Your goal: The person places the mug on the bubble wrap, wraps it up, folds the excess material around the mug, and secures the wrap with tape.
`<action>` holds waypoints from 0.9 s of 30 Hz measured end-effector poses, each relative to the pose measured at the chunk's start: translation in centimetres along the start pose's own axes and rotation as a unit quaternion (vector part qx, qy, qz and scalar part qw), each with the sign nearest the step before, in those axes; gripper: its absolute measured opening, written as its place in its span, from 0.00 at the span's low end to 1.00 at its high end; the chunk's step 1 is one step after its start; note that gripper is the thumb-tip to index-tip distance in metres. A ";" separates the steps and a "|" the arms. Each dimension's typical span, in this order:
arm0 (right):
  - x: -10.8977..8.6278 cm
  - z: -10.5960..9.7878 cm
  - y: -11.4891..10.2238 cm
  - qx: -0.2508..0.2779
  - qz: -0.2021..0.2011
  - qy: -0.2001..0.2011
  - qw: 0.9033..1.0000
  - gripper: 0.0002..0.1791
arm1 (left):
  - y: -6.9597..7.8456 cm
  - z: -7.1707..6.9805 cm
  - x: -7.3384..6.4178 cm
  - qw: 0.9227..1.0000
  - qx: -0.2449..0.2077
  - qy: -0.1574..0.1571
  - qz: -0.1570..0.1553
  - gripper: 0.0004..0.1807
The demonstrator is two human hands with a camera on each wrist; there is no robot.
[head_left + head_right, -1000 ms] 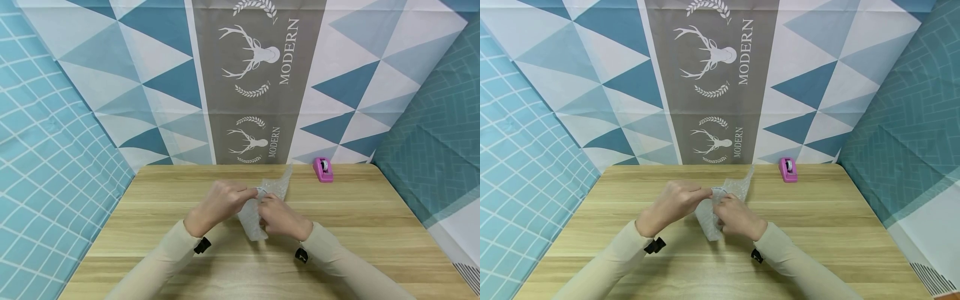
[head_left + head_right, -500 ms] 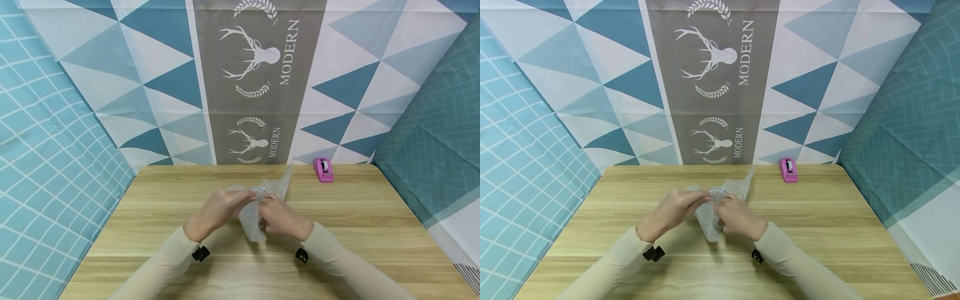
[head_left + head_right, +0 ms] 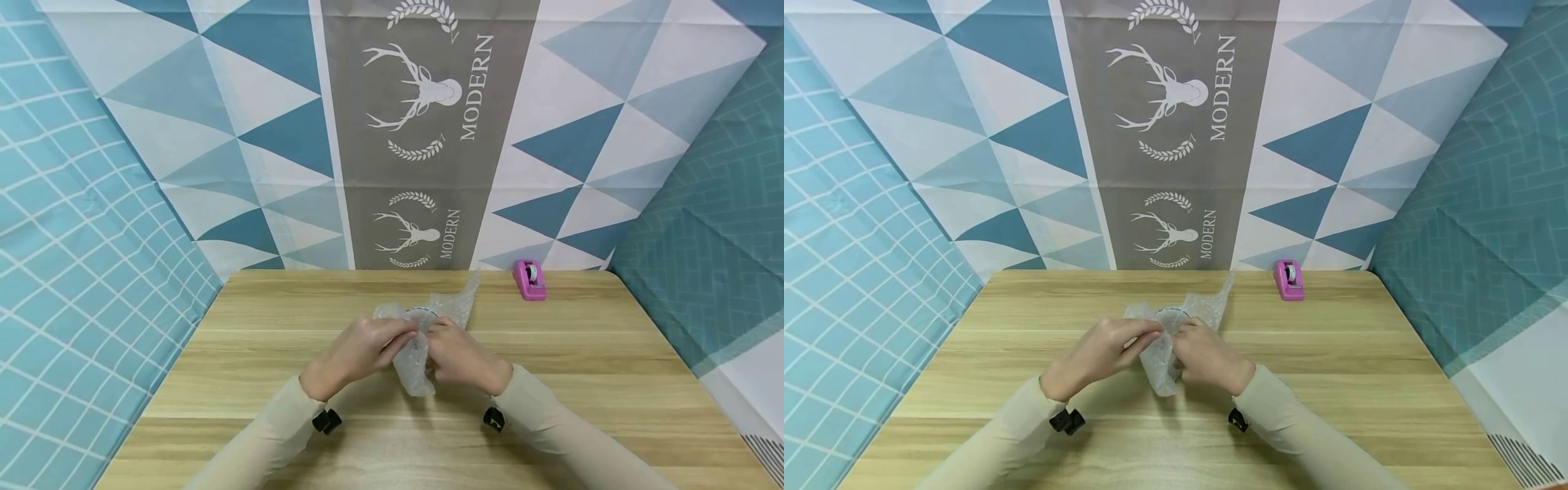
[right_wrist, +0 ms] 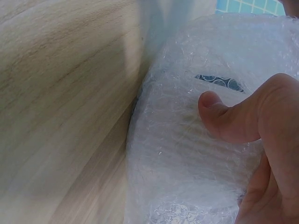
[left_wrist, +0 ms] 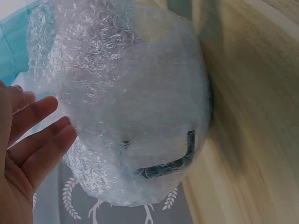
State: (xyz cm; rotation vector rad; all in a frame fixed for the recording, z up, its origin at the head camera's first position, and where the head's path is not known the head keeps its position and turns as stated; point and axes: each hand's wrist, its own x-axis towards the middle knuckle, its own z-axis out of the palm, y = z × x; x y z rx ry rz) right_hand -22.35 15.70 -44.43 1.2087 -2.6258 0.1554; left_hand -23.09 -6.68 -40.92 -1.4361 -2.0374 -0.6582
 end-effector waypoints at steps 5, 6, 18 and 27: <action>-0.1 0.0 0.0 0.004 -0.001 0.005 1.000 0.21 | 0.0 0.4 -0.4 1.000 -0.007 0.002 0.005 0.09; -0.1 0.0 0.0 0.004 -0.003 0.007 1.000 0.21 | 0.0 0.5 -0.5 1.000 -0.008 0.001 0.003 0.09; -0.2 0.2 0.1 -0.002 -0.012 0.024 1.000 0.28 | 0.4 1.4 -1.7 0.999 -0.030 -0.009 -0.039 0.27; -0.2 0.3 0.2 0.008 -0.011 0.025 1.000 0.30 | 0.4 1.6 -2.7 0.998 -0.038 -0.019 -0.050 0.15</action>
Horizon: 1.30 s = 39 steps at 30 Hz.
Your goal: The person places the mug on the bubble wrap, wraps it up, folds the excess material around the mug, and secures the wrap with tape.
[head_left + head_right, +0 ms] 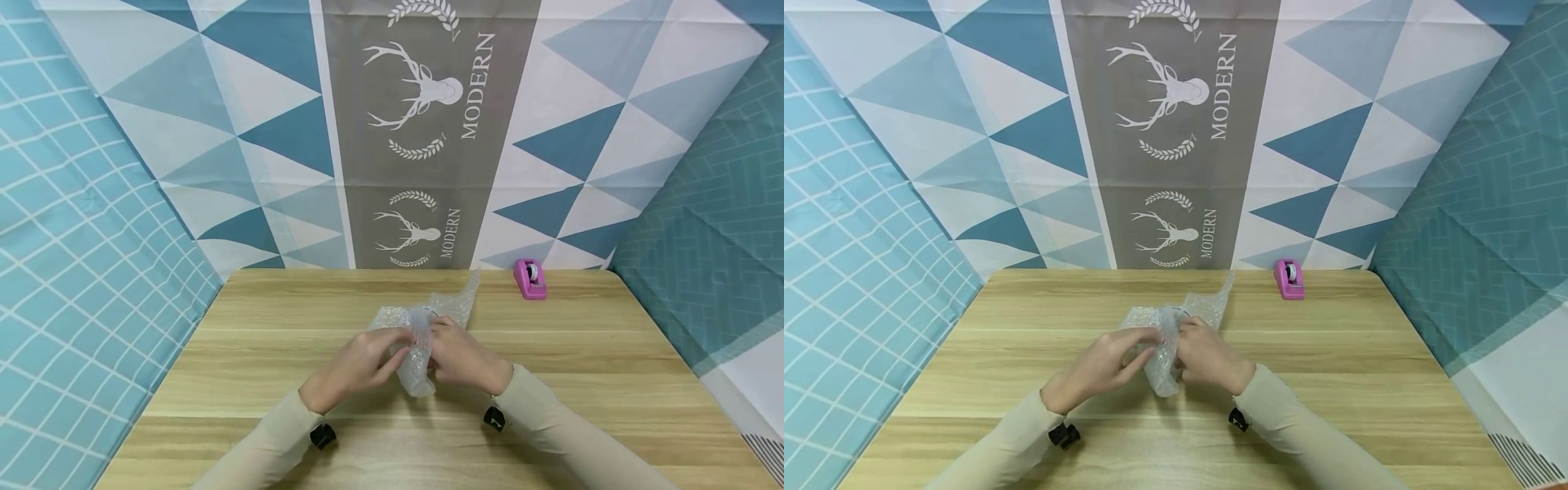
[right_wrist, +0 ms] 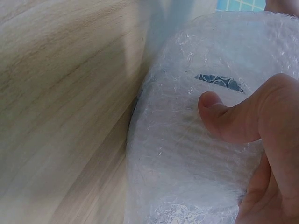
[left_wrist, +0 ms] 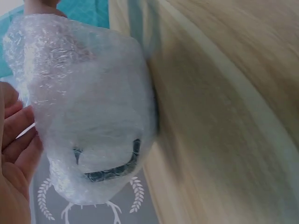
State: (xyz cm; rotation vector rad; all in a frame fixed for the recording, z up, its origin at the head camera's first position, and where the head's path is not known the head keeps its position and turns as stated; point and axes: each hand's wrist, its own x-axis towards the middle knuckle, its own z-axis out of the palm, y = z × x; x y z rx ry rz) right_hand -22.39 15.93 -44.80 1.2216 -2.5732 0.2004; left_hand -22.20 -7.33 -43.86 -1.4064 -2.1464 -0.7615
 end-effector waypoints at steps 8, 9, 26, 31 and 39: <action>-0.3 -0.1 0.2 -0.002 -0.002 0.000 1.000 0.30 | -0.8 0.2 -0.5 0.994 0.049 -0.032 0.088 0.23; -0.3 -0.2 0.2 -0.002 -0.002 -0.002 1.000 0.30 | -0.9 0.2 -0.6 0.994 0.050 -0.039 0.092 0.25; -1.8 0.8 0.0 -0.136 -0.002 0.107 0.985 0.24 | -1.6 1.3 -1.0 0.994 0.065 -0.019 0.082 0.28; -2.2 0.6 0.9 -0.066 -0.040 0.153 0.985 0.12 | -1.6 1.5 -0.7 0.990 0.096 -0.011 0.101 0.26; -2.0 -1.9 0.7 0.023 -0.033 0.036 0.999 0.10 | -1.8 1.5 -0.5 0.983 0.150 -0.041 0.095 0.25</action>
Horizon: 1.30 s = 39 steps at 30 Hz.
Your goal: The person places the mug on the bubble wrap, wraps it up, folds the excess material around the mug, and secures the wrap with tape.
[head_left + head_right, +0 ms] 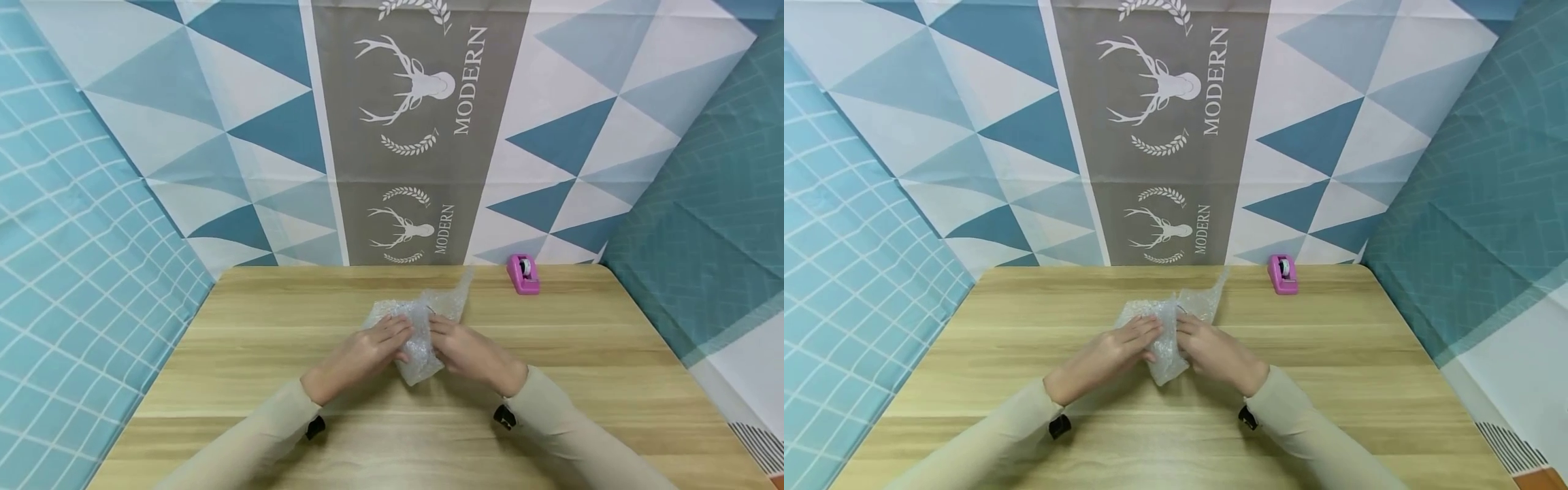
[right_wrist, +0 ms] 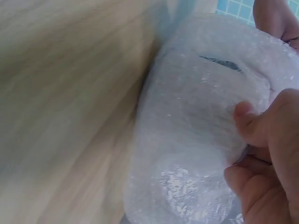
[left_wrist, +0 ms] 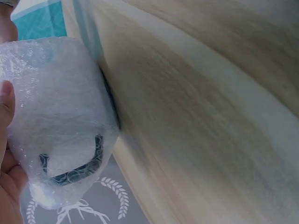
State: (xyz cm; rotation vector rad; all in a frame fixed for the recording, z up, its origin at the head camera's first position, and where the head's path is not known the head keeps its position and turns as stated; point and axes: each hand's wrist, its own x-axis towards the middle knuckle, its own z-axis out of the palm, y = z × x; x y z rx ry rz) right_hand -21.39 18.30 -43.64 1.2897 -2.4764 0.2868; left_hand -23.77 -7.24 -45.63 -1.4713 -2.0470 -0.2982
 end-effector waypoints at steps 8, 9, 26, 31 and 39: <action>0.3 -0.5 -0.2 -0.018 -0.003 -0.017 1.000 0.23 | 0.1 -0.5 0.3 0.999 0.001 -0.037 -0.020 0.26; 0.3 -0.5 -0.1 -0.013 -0.006 -0.016 1.000 0.24 | 0.1 -0.5 0.3 0.999 -0.001 -0.043 -0.022 0.26; 0.9 -1.2 -0.2 -0.039 0.001 0.013 0.999 0.34 | -0.4 -1.0 1.4 0.996 0.013 -0.086 0.005 0.17; 0.9 -0.8 0.2 0.011 0.014 0.030 0.999 0.19 | -0.3 -1.0 1.5 0.996 0.013 -0.093 0.002 0.16; 0.7 -0.8 0.3 0.036 0.026 0.020 0.999 0.14 | -0.3 -1.3 1.7 0.994 0.021 -0.104 -0.004 0.17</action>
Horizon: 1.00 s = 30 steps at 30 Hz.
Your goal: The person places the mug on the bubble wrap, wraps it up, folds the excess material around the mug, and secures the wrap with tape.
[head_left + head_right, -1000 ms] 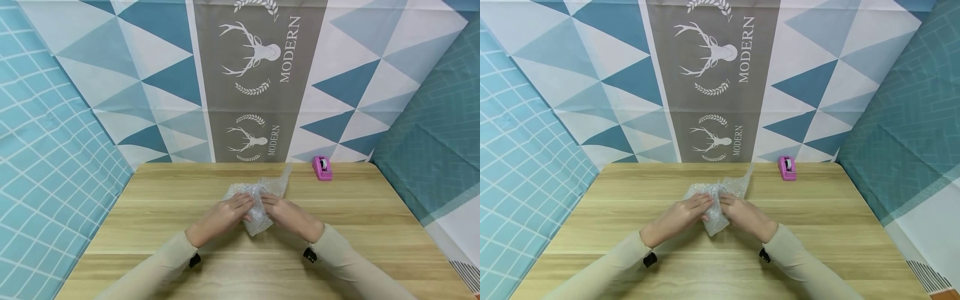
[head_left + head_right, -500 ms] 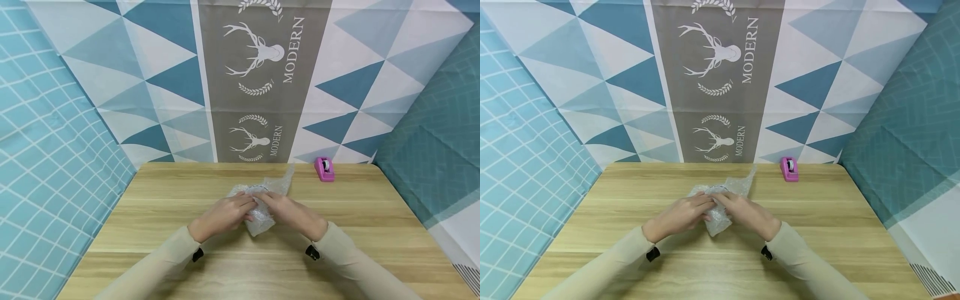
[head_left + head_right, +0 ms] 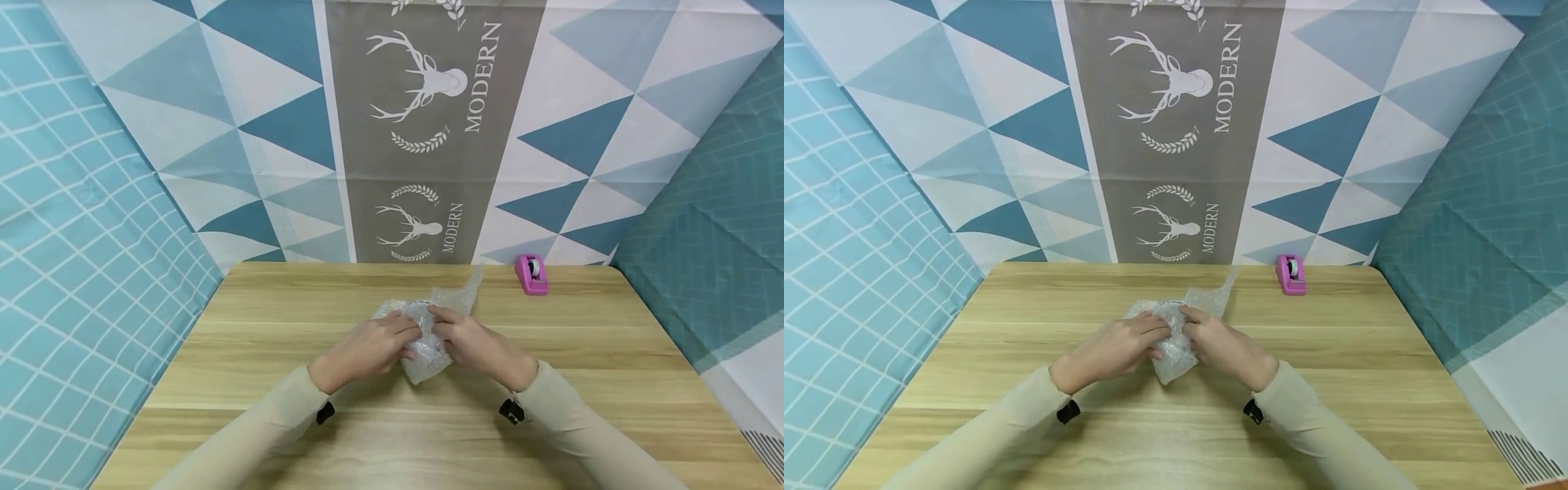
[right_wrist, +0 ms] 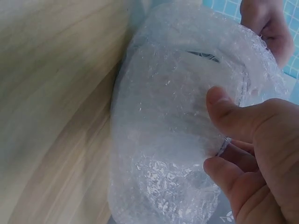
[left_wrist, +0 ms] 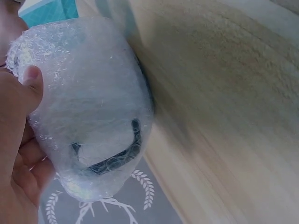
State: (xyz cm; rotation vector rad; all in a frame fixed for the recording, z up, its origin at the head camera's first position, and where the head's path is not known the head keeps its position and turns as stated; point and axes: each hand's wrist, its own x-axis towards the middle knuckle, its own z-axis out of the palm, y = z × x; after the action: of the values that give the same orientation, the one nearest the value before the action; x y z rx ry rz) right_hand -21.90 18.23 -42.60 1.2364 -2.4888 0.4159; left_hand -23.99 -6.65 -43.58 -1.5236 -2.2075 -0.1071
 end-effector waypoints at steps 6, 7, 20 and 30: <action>0.0 0.4 0.0 0.020 -0.009 0.017 1.000 0.15 | 0.1 -0.2 0.3 1.000 0.012 -0.009 -0.001 0.16; 0.0 0.4 0.0 0.021 -0.009 0.016 1.000 0.15 | 0.2 -0.3 0.3 1.000 0.013 -0.011 -0.002 0.16; -0.2 0.2 -0.2 0.041 -0.001 -0.015 0.999 0.25 | 0.1 -0.9 0.9 0.999 0.012 -0.038 -0.022 0.12; -0.2 -0.4 -0.3 0.053 0.015 -0.071 0.996 0.33 | 0.3 -0.9 1.0 0.999 -0.028 -0.035 -0.030 0.12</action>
State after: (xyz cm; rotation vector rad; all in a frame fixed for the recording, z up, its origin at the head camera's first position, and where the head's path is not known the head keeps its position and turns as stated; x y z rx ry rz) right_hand -21.48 18.36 -42.29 1.3116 -2.6381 0.4886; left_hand -23.72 -5.96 -42.38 -1.5137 -2.3237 -0.1374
